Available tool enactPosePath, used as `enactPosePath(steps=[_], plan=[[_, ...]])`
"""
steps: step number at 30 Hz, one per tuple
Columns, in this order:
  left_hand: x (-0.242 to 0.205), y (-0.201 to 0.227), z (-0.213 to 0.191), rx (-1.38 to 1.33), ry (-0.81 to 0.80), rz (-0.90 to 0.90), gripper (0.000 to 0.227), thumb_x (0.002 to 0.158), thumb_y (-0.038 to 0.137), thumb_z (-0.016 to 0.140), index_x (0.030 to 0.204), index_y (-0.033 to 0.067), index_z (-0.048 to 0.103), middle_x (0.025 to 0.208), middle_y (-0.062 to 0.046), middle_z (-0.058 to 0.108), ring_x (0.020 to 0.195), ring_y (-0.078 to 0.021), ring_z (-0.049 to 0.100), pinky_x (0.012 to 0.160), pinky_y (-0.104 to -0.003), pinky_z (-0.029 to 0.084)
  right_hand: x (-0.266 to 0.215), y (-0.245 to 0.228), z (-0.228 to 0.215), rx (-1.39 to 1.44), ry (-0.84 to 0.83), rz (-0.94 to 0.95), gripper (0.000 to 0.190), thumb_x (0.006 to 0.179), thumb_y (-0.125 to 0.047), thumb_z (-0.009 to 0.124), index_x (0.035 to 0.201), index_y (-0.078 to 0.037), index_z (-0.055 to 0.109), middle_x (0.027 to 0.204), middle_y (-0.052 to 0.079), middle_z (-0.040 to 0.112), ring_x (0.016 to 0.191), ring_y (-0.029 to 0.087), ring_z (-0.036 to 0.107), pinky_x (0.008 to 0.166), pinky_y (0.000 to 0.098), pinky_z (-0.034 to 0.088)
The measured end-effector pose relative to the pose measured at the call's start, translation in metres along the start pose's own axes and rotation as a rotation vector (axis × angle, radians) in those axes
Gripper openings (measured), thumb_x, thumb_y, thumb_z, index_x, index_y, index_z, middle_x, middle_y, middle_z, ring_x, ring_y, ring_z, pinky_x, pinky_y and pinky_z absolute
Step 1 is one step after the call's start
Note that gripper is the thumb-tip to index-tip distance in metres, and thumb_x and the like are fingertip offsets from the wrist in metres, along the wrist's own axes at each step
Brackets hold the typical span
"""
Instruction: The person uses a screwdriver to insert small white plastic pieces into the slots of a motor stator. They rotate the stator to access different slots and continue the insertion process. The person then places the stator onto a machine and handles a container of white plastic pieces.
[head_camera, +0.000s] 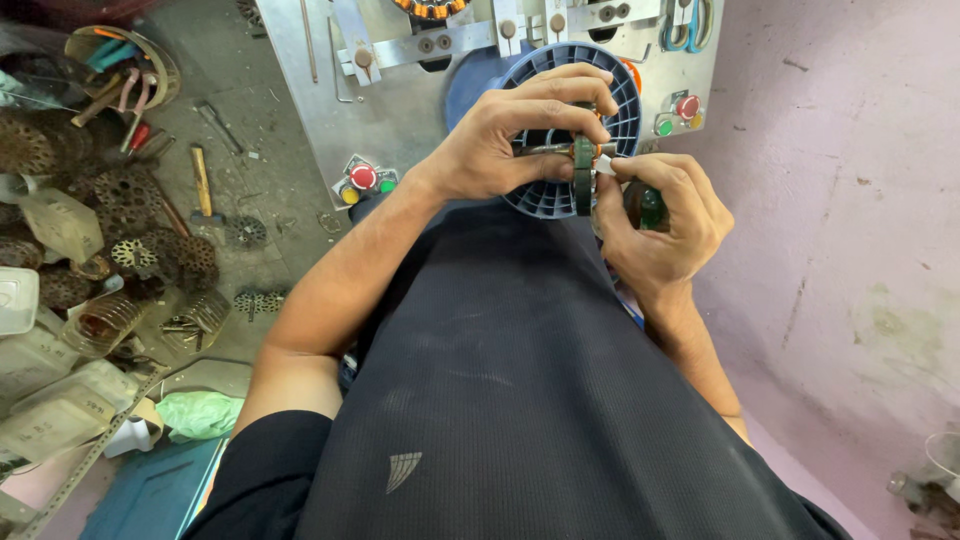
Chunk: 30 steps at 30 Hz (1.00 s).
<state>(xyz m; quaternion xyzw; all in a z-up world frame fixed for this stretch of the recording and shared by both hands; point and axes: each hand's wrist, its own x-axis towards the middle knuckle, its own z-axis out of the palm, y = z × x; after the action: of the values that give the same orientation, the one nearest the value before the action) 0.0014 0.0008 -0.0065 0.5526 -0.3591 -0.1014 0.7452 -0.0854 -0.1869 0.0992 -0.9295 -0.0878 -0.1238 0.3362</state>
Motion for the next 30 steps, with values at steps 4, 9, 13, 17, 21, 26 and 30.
enactPosePath(steps=[4,9,13,17,21,26,30], plan=[[0.000,-0.002,0.001,0.003,0.009,0.023,0.039,0.090,0.007,0.088,0.125,0.0088,0.072,0.141,-0.004,0.064,0.150,-0.0269,0.050,0.125,-0.039,0.047,-0.001,0.002,0.000,0.000,-0.009,-0.020,0.022,0.094,0.008,0.083,0.108,-0.001,0.070,0.101,0.012,0.071,0.080,0.017,0.072,0.069,0.0265,0.056],[0.001,-0.001,0.000,0.026,0.005,0.035,0.037,0.091,0.007,0.085,0.125,0.0093,0.072,0.142,-0.005,0.064,0.149,-0.0282,0.050,0.128,-0.042,0.046,0.004,0.005,0.002,-0.100,-0.022,-0.132,0.024,0.089,0.008,0.084,0.105,-0.003,0.071,0.097,0.010,0.070,0.080,0.019,0.071,0.066,0.0284,0.056],[0.000,0.001,0.001,0.003,0.018,0.027,0.032,0.095,0.004,0.081,0.126,0.0086,0.073,0.142,-0.005,0.065,0.149,-0.0279,0.051,0.125,-0.040,0.046,0.010,0.004,-0.002,-0.164,-0.087,-0.194,0.027,0.088,0.008,0.083,0.107,-0.006,0.071,0.098,0.007,0.069,0.084,0.019,0.071,0.067,0.0293,0.058],[0.000,0.002,0.002,0.028,0.025,0.006,0.031,0.094,0.004,0.081,0.124,0.0082,0.072,0.139,-0.005,0.065,0.145,-0.0257,0.056,0.121,-0.038,0.050,0.020,0.000,-0.009,-0.140,-0.199,-0.117,0.021,0.087,0.007,0.081,0.103,-0.003,0.073,0.098,0.008,0.071,0.085,0.020,0.072,0.072,0.0296,0.059],[-0.001,-0.001,0.001,0.013,0.025,0.026,0.033,0.096,0.002,0.081,0.127,0.0086,0.072,0.142,-0.005,0.065,0.145,-0.0260,0.054,0.124,-0.039,0.047,0.041,0.009,-0.023,0.029,-0.397,0.012,0.013,0.089,0.005,0.081,0.098,0.000,0.074,0.100,0.008,0.075,0.088,0.017,0.075,0.078,0.0278,0.059],[-0.002,-0.004,-0.002,-0.065,0.012,0.044,0.043,0.095,0.004,0.083,0.135,0.0089,0.069,0.148,-0.008,0.062,0.151,-0.0290,0.049,0.131,-0.044,0.042,0.063,0.029,-0.034,0.209,-0.580,0.070,0.017,0.087,0.005,0.083,0.102,0.000,0.076,0.101,0.009,0.074,0.088,0.015,0.072,0.081,0.0269,0.056],[0.000,-0.009,0.000,-0.099,0.028,0.058,0.048,0.092,0.007,0.088,0.136,0.0104,0.069,0.148,-0.007,0.063,0.150,-0.0269,0.050,0.129,-0.041,0.042,0.071,0.039,-0.030,0.289,-0.634,0.171,0.019,0.084,0.006,0.086,0.099,-0.001,0.076,0.096,0.008,0.074,0.082,0.012,0.070,0.074,0.0229,0.056]])
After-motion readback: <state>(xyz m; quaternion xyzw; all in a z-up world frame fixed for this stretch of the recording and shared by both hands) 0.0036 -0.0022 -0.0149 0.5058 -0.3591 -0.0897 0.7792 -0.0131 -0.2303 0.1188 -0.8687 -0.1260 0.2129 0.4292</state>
